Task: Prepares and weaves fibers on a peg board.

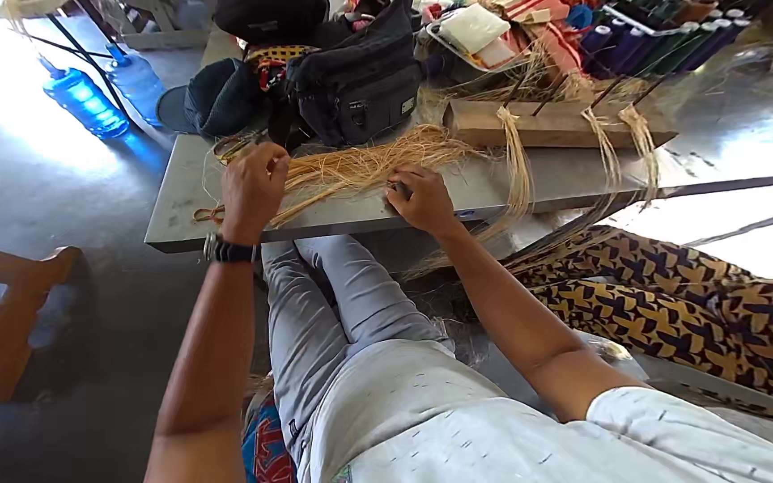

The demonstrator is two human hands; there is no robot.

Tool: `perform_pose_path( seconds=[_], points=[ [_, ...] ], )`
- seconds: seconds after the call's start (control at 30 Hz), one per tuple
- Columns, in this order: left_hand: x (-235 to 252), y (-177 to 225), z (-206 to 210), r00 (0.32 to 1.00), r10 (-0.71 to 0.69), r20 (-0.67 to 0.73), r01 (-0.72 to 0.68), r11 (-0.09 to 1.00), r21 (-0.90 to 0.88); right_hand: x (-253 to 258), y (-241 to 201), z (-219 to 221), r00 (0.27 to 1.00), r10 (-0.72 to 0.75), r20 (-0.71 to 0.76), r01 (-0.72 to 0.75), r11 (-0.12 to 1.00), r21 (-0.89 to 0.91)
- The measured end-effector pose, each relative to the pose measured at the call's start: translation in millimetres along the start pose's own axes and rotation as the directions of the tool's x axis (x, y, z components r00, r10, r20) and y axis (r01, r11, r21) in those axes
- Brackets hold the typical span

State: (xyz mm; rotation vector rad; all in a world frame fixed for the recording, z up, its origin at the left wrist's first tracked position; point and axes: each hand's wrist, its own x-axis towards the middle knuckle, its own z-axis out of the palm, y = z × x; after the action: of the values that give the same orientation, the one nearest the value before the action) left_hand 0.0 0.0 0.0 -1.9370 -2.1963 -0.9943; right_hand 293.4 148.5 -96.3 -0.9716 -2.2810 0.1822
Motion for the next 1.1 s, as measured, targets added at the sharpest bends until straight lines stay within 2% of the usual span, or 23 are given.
perform_pose_path(
  seconds=[0.1, 0.27, 0.4, 0.6, 0.77, 0.97, 1.1],
  points=[
    [44, -22, 22, 0.978, -0.097, 0.182, 0.074, 0.989, 0.128, 0, 2, 0, 1.000, 0.004, 0.016, -0.004, 1.000, -0.012],
    [60, -31, 50, 0.960, -0.108, 0.258, 0.037, 0.964, 0.264, 1, 4, 2, 1.000, -0.008, 0.024, 0.008, 1.000, -0.020],
    [55, -31, 44, 0.972, -0.073, 0.222, 0.003, 0.954, 0.300, 0, 3, 2, 1.000, 0.006, 0.005, -0.006, 1.000, -0.019],
    [51, -31, 6, 0.989, 0.032, 0.146, -0.071, 0.961, 0.267, -1, 1, -1, 0.998, 0.036, -0.061, -0.035, 0.999, 0.012],
    [48, -11, -14, 0.991, 0.000, 0.136, -0.042, 0.952, 0.304, -1, 1, 1, 0.995, 0.025, -0.101, -0.025, 1.000, -0.007],
    [49, 12, -32, 0.994, 0.085, 0.067, -0.099, 0.963, 0.249, -3, -1, 1, 0.986, 0.067, -0.153, -0.069, 0.998, -0.006],
    [53, 20, -37, 0.984, 0.173, 0.032, -0.175, 0.963, 0.206, -1, -4, -9, 0.962, 0.165, -0.215, -0.131, 0.977, 0.166]
  ],
)
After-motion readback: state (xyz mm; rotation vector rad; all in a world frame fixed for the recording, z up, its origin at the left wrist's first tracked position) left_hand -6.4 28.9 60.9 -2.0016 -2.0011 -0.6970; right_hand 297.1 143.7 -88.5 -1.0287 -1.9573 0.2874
